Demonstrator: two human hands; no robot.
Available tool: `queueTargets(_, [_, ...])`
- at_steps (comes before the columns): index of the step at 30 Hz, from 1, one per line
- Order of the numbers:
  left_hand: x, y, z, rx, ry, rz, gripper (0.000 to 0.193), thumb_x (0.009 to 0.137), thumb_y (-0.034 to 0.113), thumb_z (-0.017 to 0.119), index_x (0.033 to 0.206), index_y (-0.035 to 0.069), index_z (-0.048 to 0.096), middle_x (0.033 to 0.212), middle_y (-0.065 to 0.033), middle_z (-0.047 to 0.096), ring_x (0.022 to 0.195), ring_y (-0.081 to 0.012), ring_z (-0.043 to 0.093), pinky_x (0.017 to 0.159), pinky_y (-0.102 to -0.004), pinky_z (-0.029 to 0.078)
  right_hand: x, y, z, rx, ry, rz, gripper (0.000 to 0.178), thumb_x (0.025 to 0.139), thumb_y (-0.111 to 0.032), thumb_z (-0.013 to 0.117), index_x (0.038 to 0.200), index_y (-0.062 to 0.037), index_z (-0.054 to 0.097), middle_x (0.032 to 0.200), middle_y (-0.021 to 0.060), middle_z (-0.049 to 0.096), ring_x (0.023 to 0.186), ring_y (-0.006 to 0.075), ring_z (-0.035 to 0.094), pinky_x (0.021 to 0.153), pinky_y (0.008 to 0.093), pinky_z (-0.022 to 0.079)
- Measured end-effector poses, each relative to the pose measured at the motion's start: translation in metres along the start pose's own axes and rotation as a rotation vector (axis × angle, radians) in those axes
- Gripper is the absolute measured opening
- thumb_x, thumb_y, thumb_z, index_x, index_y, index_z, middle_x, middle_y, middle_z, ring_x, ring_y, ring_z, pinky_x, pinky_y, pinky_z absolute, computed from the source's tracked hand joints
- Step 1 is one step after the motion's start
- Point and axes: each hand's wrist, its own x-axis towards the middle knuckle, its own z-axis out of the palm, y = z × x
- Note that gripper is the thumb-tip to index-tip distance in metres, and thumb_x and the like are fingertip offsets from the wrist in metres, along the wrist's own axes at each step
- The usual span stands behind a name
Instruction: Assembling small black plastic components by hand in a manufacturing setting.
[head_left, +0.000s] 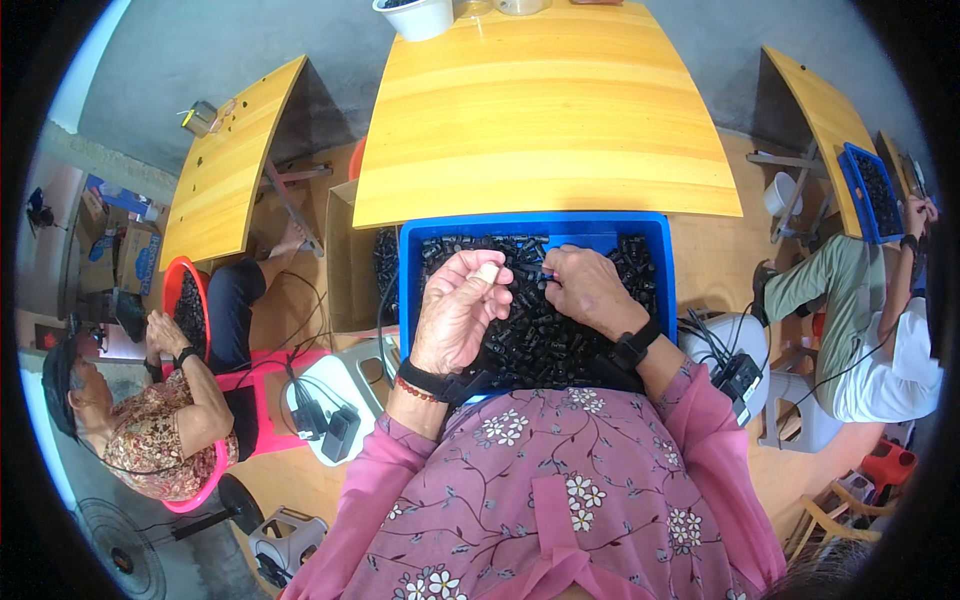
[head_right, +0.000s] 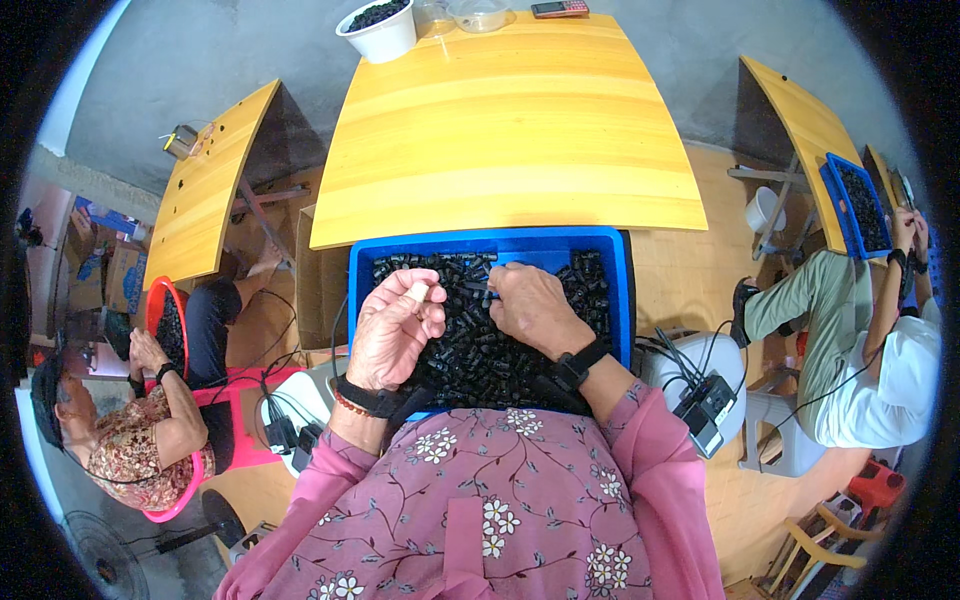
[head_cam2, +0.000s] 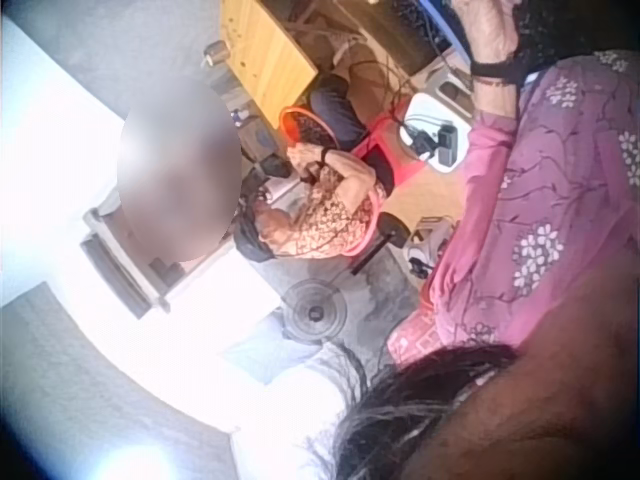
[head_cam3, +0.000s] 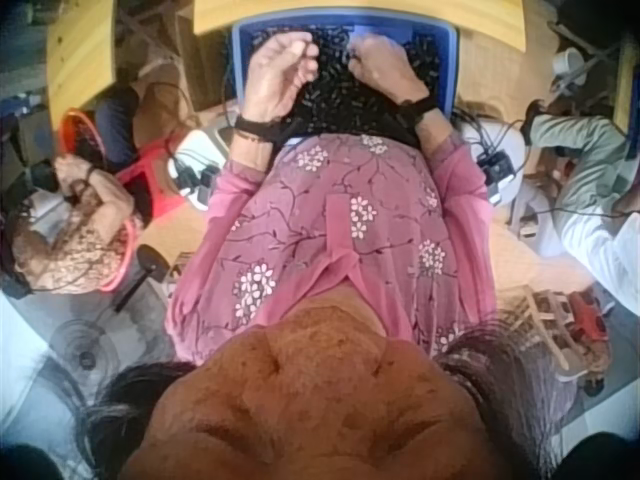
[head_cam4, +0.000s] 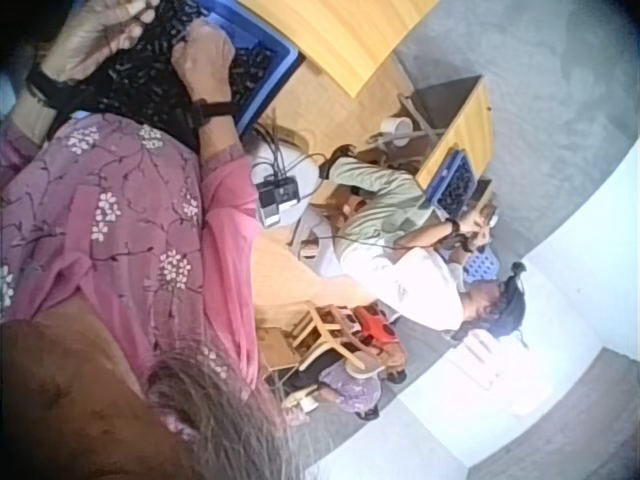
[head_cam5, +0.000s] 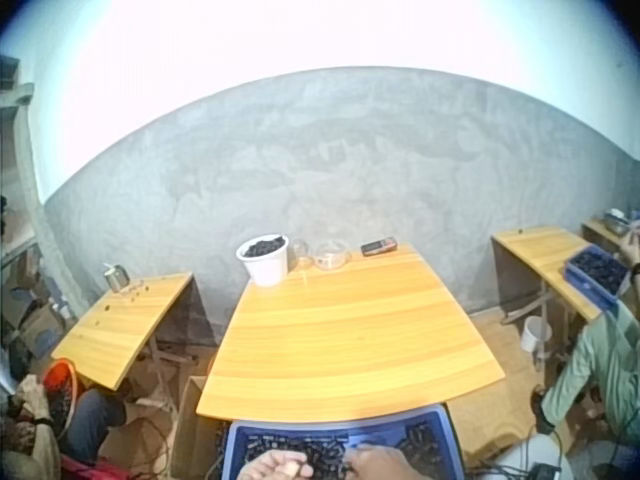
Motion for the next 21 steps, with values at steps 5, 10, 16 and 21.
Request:
queueTargets(5, [0.008,-0.001,-0.012,-0.032,0.033,-0.027,0.019,0.097,0.013,0.060,0.111,0.000,0.061,0.094,-0.0090,0.067,0.073,-0.0146,0.065,0.064,-0.0267,0.054,0.002,0.011,0.004,0.389,0.127,0.060,0.017,0.076,-0.008,0.072,0.091,-0.0005,0.069,0.077,0.0096,0.064,0.070,0.0223,0.062,0.065,0.0346,0.050])
queueTargets(10, [0.010,-0.003,-0.014,0.040,0.028,-0.075,0.022,0.098,0.014,0.060,0.113,-0.002,0.061,0.099,-0.0125,0.069,0.078,-0.0169,0.069,0.066,-0.0277,0.057,0.001,-0.001,-0.005,1.015,0.058,0.153,0.018,0.085,-0.010,0.072,0.101,-0.0016,0.071,0.072,-0.0028,0.060,0.066,0.0043,0.052,0.057,0.0213,0.043])
queueTargets(16, [0.010,-0.009,-0.003,0.095,-0.098,-0.127,0.018,0.097,0.013,0.061,0.109,-0.001,0.061,0.098,-0.0153,0.070,0.080,-0.0196,0.071,0.067,-0.0283,0.059,-0.003,-0.010,-0.003,1.360,0.010,0.241,0.015,0.090,-0.011,0.069,0.105,-0.0054,0.071,0.073,-0.0057,0.057,0.060,0.0003,0.043,0.050,0.0160,0.031])
queueTargets(21, [0.010,-0.008,-0.004,0.048,-0.104,-0.126,0.013,0.095,0.010,0.063,0.104,0.001,0.061,0.096,-0.0140,0.070,0.079,-0.0191,0.070,0.065,-0.0278,0.058,-0.005,-0.019,-0.010,1.265,-0.006,0.120,0.018,0.090,-0.011,0.070,0.107,-0.0046,0.069,0.079,-0.0036,0.060,0.063,0.0008,0.047,0.052,0.0156,0.032])
